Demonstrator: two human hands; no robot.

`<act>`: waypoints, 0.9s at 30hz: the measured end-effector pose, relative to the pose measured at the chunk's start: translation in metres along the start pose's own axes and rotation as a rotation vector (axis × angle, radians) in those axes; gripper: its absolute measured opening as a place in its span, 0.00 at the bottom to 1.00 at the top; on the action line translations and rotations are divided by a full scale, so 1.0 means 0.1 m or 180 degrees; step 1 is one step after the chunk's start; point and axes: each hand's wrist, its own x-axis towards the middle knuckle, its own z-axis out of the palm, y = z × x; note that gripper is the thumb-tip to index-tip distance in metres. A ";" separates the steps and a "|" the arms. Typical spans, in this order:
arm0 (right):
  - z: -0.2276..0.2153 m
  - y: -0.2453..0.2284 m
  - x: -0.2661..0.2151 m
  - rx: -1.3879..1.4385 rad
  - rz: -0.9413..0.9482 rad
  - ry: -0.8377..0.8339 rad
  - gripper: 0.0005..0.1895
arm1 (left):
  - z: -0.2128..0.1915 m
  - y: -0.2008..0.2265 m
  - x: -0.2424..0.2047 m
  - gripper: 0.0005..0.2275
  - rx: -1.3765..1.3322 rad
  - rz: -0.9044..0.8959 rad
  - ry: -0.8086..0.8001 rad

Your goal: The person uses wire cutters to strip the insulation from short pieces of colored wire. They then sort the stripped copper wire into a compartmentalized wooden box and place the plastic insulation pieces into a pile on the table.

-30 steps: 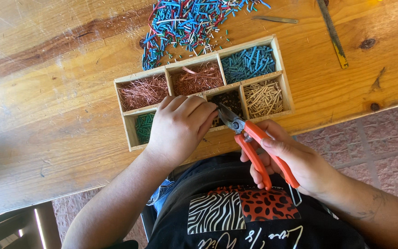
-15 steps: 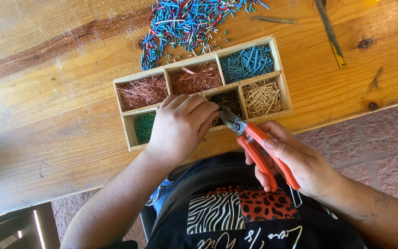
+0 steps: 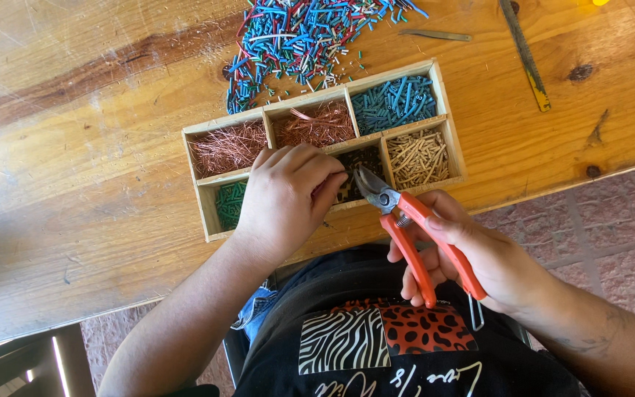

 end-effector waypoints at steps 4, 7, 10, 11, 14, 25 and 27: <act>-0.06 0.02 -0.01 0.0169 -0.0034 -0.0137 0.23 | 0.02 -0.04 -0.02 0.03 0.0085 -0.0085 0.0025; -0.09 -0.02 -0.04 0.0155 -0.0035 -0.0014 0.25 | 0.01 -0.05 -0.02 0.10 0.0167 -0.0144 -0.0162; -0.09 -0.15 -0.09 0.0038 -0.0222 -0.0077 0.26 | -0.04 -0.05 0.00 0.08 0.0191 -0.0079 -0.0058; -0.10 -0.19 -0.10 0.0045 -0.0273 -0.0195 0.27 | -0.07 -0.06 0.01 0.05 0.0176 -0.0019 -0.0022; -0.13 -0.36 -0.14 -0.0051 -0.0477 -0.0472 0.29 | -0.15 -0.08 0.05 0.02 0.0201 0.0066 0.0060; -0.77 -1.01 -0.07 -0.0338 -0.0892 -0.1079 0.26 | -0.34 -0.38 0.68 0.03 0.0081 0.0102 -0.0210; -0.94 -1.04 -0.01 0.0150 -0.0996 -0.0955 0.28 | -0.32 -0.56 0.89 0.03 -0.0060 0.0225 -0.0291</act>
